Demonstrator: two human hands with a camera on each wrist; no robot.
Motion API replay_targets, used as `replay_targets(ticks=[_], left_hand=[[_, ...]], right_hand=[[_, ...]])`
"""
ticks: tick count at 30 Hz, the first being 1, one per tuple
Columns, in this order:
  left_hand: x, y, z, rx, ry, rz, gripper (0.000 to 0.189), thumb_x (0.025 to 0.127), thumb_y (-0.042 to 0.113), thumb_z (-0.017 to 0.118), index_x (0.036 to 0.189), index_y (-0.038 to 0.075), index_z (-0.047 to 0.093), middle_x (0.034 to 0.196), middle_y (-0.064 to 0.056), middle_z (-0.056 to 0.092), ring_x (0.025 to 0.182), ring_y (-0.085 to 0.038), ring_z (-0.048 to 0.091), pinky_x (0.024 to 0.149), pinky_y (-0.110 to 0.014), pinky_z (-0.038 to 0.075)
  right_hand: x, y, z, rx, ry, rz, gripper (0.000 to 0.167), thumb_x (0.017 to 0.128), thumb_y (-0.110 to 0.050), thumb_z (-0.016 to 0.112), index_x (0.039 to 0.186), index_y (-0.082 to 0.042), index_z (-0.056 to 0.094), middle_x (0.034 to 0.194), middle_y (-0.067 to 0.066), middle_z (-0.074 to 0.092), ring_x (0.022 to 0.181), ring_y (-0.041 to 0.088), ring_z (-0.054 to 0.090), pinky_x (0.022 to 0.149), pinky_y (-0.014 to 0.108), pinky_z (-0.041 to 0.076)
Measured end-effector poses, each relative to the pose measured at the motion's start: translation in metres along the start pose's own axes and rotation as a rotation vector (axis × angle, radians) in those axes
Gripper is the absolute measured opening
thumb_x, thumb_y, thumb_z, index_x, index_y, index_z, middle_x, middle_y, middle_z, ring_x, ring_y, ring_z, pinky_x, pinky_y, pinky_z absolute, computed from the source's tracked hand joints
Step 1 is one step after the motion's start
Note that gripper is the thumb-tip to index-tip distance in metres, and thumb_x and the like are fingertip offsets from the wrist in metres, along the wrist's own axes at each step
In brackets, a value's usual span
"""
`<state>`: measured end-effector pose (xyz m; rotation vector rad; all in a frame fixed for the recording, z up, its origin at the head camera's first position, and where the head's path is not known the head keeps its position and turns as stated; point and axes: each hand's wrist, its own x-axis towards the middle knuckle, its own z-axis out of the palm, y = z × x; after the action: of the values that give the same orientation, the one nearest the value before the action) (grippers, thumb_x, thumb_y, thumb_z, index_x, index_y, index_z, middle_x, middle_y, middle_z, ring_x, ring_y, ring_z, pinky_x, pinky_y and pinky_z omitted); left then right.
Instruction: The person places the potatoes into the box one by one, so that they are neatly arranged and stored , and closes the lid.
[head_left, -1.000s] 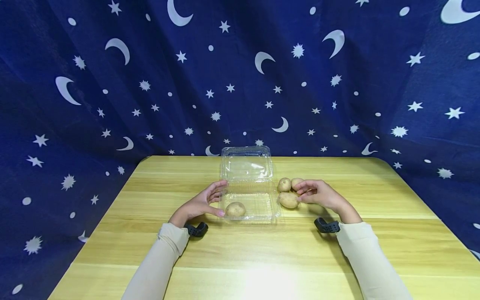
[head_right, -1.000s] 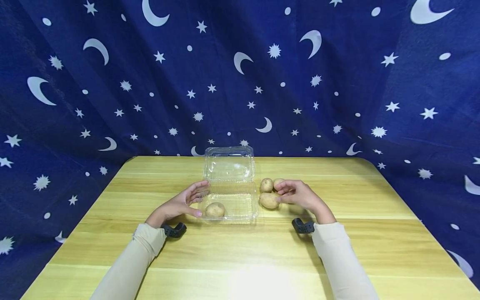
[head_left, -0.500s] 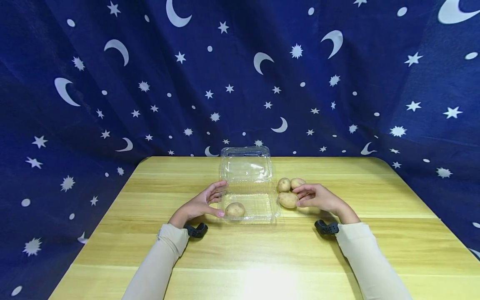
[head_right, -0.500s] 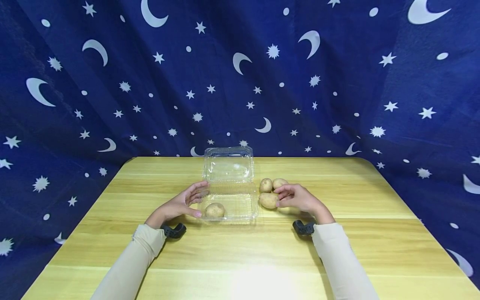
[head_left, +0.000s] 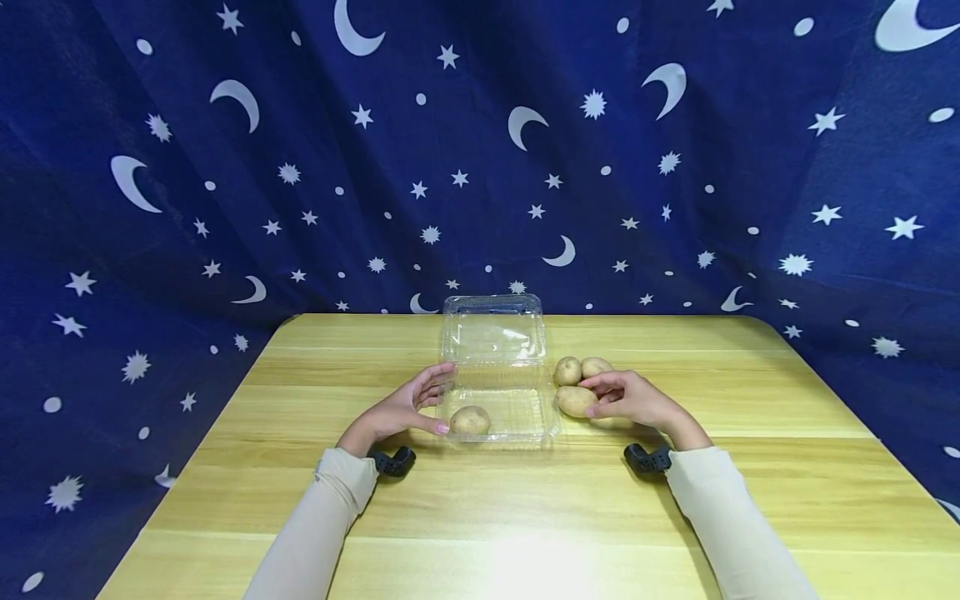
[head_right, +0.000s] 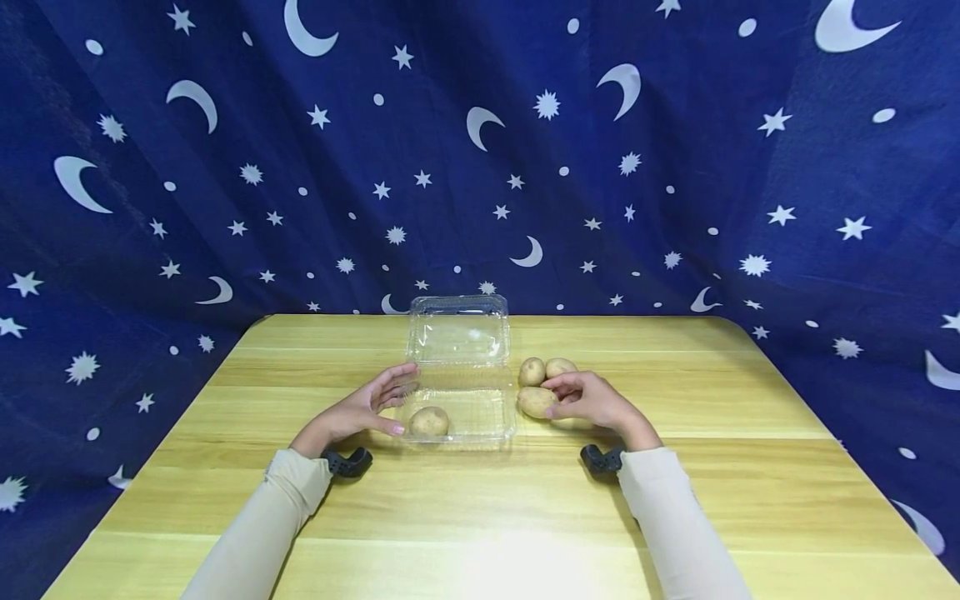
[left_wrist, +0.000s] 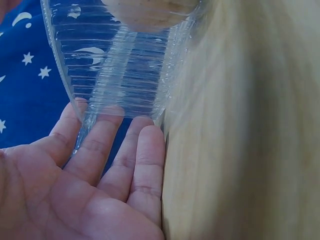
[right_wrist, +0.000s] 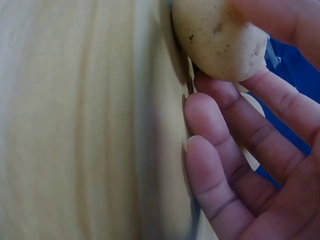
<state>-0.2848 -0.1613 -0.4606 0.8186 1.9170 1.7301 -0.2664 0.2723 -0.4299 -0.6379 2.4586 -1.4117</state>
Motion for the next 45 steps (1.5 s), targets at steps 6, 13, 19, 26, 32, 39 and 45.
replay_targets(ticks=[6, 13, 19, 26, 32, 39, 45], left_hand=[[0.0002, -0.0005, 0.0001, 0.004, -0.005, 0.011, 0.112, 0.088, 0.012, 0.091, 0.17, -0.003, 0.016, 0.176, -0.027, 0.02, 0.161, -0.047, 0.021, 0.129, -0.062, 0.022], [0.0008, -0.0014, -0.0006, 0.004, -0.008, 0.012, 0.113, 0.088, 0.013, 0.091, 0.17, -0.003, 0.015, 0.176, -0.027, 0.02, 0.161, -0.047, 0.021, 0.13, -0.061, 0.022], [0.0012, -0.0019, 0.0004, 0.016, -0.009, 0.007, 0.109, 0.091, 0.007, 0.087, 0.171, -0.003, 0.014, 0.176, -0.027, 0.018, 0.161, -0.048, 0.021, 0.13, -0.061, 0.022], [-0.0006, 0.0015, 0.0026, 0.014, -0.01, 0.017, 0.107, 0.091, 0.005, 0.085, 0.17, -0.004, 0.013, 0.176, -0.028, 0.017, 0.161, -0.05, 0.02, 0.13, -0.062, 0.021], [-0.0014, 0.0022, 0.0027, 0.014, -0.011, 0.019, 0.11, 0.091, 0.011, 0.087, 0.171, -0.003, 0.013, 0.177, -0.027, 0.017, 0.16, -0.049, 0.021, 0.13, -0.062, 0.022], [-0.0017, 0.0034, 0.0028, 0.012, -0.006, 0.011, 0.113, 0.09, 0.014, 0.089, 0.171, -0.002, 0.013, 0.177, -0.027, 0.017, 0.16, -0.049, 0.021, 0.13, -0.062, 0.022], [-0.0016, 0.0024, 0.0019, 0.015, -0.004, 0.01, 0.112, 0.09, 0.013, 0.089, 0.171, -0.002, 0.013, 0.177, -0.026, 0.017, 0.16, -0.049, 0.021, 0.13, -0.062, 0.022]], right_hand=[[0.0009, 0.0004, 0.0022, -0.028, 0.022, 0.001, 0.048, 0.091, 0.002, 0.084, 0.131, 0.019, 0.064, 0.111, 0.019, 0.075, 0.093, 0.022, 0.07, 0.082, 0.024, 0.059], [0.0009, 0.0015, 0.005, -0.05, 0.057, -0.002, 0.044, 0.09, 0.001, 0.085, 0.127, 0.017, 0.067, 0.105, 0.016, 0.075, 0.087, 0.015, 0.067, 0.079, 0.023, 0.057], [0.0002, 0.0064, 0.0026, -0.012, 0.062, 0.01, 0.044, 0.088, 0.0, 0.085, 0.126, 0.016, 0.069, 0.102, 0.012, 0.075, 0.086, 0.012, 0.066, 0.078, 0.023, 0.056], [-0.0016, 0.0087, -0.0022, 0.047, 0.052, 0.001, 0.044, 0.089, 0.001, 0.084, 0.127, 0.017, 0.068, 0.101, 0.01, 0.074, 0.084, 0.01, 0.067, 0.078, 0.022, 0.057], [-0.0021, 0.0078, -0.0031, 0.064, 0.052, -0.006, 0.043, 0.091, 0.003, 0.081, 0.128, 0.019, 0.066, 0.107, 0.015, 0.074, 0.085, 0.009, 0.068, 0.079, 0.022, 0.057], [-0.0041, 0.003, -0.0044, 0.105, 0.068, -0.018, 0.045, 0.091, 0.002, 0.08, 0.128, 0.021, 0.064, 0.103, 0.006, 0.073, 0.087, 0.009, 0.068, 0.078, 0.021, 0.057], [-0.0035, -0.0005, -0.0035, 0.139, 0.105, -0.019, 0.045, 0.091, 0.003, 0.079, 0.127, 0.022, 0.063, 0.107, 0.005, 0.074, 0.09, 0.009, 0.069, 0.081, 0.02, 0.058]])
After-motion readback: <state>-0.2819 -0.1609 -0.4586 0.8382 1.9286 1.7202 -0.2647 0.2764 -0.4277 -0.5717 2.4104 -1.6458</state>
